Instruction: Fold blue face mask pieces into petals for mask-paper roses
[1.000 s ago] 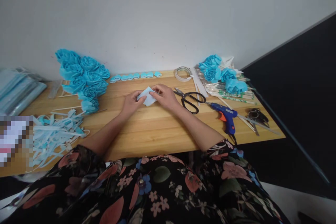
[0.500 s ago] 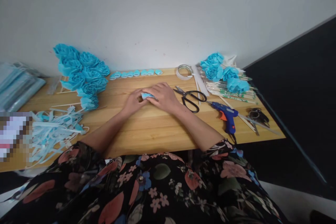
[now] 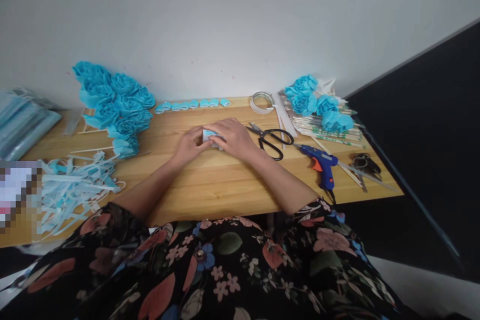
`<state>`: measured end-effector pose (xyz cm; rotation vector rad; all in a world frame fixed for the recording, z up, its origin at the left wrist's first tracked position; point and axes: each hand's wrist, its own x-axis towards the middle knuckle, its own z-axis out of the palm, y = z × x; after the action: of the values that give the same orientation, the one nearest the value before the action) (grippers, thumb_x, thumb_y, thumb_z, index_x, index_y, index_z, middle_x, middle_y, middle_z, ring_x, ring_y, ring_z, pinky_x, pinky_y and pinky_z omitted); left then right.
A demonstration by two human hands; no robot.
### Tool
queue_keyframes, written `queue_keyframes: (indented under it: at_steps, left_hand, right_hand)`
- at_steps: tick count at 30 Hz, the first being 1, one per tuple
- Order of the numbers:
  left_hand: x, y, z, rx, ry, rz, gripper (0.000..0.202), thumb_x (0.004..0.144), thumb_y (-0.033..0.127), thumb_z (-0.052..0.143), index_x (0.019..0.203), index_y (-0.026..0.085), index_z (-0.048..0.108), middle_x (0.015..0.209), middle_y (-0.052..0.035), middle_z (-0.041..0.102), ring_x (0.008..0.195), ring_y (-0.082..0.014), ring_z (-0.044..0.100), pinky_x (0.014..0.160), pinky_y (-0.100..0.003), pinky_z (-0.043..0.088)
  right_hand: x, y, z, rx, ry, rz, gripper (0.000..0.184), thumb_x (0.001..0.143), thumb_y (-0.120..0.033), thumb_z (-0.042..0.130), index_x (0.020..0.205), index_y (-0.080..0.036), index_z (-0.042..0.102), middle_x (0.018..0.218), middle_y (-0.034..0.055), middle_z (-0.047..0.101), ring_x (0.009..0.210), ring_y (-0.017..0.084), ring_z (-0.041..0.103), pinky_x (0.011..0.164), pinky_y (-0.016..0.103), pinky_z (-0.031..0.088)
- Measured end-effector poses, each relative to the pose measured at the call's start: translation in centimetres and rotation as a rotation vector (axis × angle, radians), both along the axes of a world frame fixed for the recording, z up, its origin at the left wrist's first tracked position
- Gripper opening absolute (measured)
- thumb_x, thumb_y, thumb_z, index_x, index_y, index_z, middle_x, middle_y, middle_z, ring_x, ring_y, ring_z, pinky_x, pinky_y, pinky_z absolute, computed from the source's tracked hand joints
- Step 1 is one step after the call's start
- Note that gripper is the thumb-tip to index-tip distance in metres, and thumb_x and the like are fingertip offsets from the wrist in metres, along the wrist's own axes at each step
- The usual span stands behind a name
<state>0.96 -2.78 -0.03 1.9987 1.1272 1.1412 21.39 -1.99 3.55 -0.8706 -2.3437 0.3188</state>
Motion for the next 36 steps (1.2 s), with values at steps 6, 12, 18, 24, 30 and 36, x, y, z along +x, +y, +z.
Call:
queue_keyframes:
  at_steps: [6,12,18,24,30,36]
  left_hand:
    - [-0.1,0.0,-0.6,-0.193,-0.178,0.066,0.016,0.080,0.031,0.073,0.087,0.017,0.076,0.095,-0.0083,0.079,0.090,-0.0219,0.071,0.088,-0.037,0.055]
    - [0.2,-0.3,-0.2,-0.385,-0.474,0.097,0.037,0.073,0.045,0.080,0.092,0.013,0.075,0.092,-0.0079,0.079,0.085,-0.0204,0.072,0.084,-0.034,0.058]
    - [0.4,-0.1,-0.5,-0.368,-0.487,0.088,0.041,0.073,0.050,0.081,0.091,0.013,0.074,0.091,-0.0072,0.079,0.082,-0.0187,0.071,0.080,-0.032,0.058]
    - [0.4,-0.1,-0.1,-0.361,-0.511,0.070,0.046,0.075,0.055,0.080,0.095,0.014,0.071,0.081,-0.0040,0.075,0.068,-0.0153,0.067,0.064,-0.028,0.057]
    - [0.1,-0.3,0.5,-0.396,-0.554,-0.047,0.051,0.077,0.061,0.079,0.099,0.016,0.069,0.080,-0.0036,0.074,0.057,-0.0116,0.062,0.052,-0.025,0.055]
    - [0.0,-0.4,0.5,-0.484,-0.701,-0.116,0.034,0.076,0.045,0.082,0.093,0.018,0.071,0.080,-0.0028,0.074,0.056,-0.0115,0.061,0.052,-0.025,0.051]
  right_hand:
    - [-0.4,-0.4,0.2,-0.263,0.126,-0.068,0.059,0.089,-0.039,0.072,0.145,-0.026,0.056,0.118,0.0088,0.074,0.110,0.027,0.067,0.100,0.046,0.049]
    - [-0.8,-0.3,0.1,-0.515,0.302,-0.114,0.076,0.077,-0.039,0.078,0.147,-0.021,0.052,0.120,0.0091,0.072,0.105,0.024,0.068,0.096,0.042,0.053]
    - [-1.1,-0.4,0.2,-0.588,0.354,-0.179,0.027,0.082,-0.044,0.066,0.077,-0.019,0.060,0.074,0.0000,0.061,0.070,0.015,0.054,0.068,0.029,0.043]
    - [-1.1,-0.4,0.2,-0.588,0.440,-0.170,0.039,0.083,-0.051,0.064,0.067,-0.022,0.044,0.066,-0.0045,0.040,0.062,0.010,0.036,0.059,0.027,0.029]
    - [-0.9,-0.2,-0.3,-0.719,0.514,-0.109,0.041,0.084,-0.058,0.063,0.071,-0.021,0.051,0.064,-0.0053,0.040,0.060,0.011,0.035,0.057,0.026,0.026]
    - [-1.1,-0.1,-0.3,-0.820,0.714,-0.053,0.030,0.076,-0.042,0.070,0.096,-0.021,0.063,0.066,-0.0058,0.054,0.064,0.013,0.049,0.067,0.028,0.040]
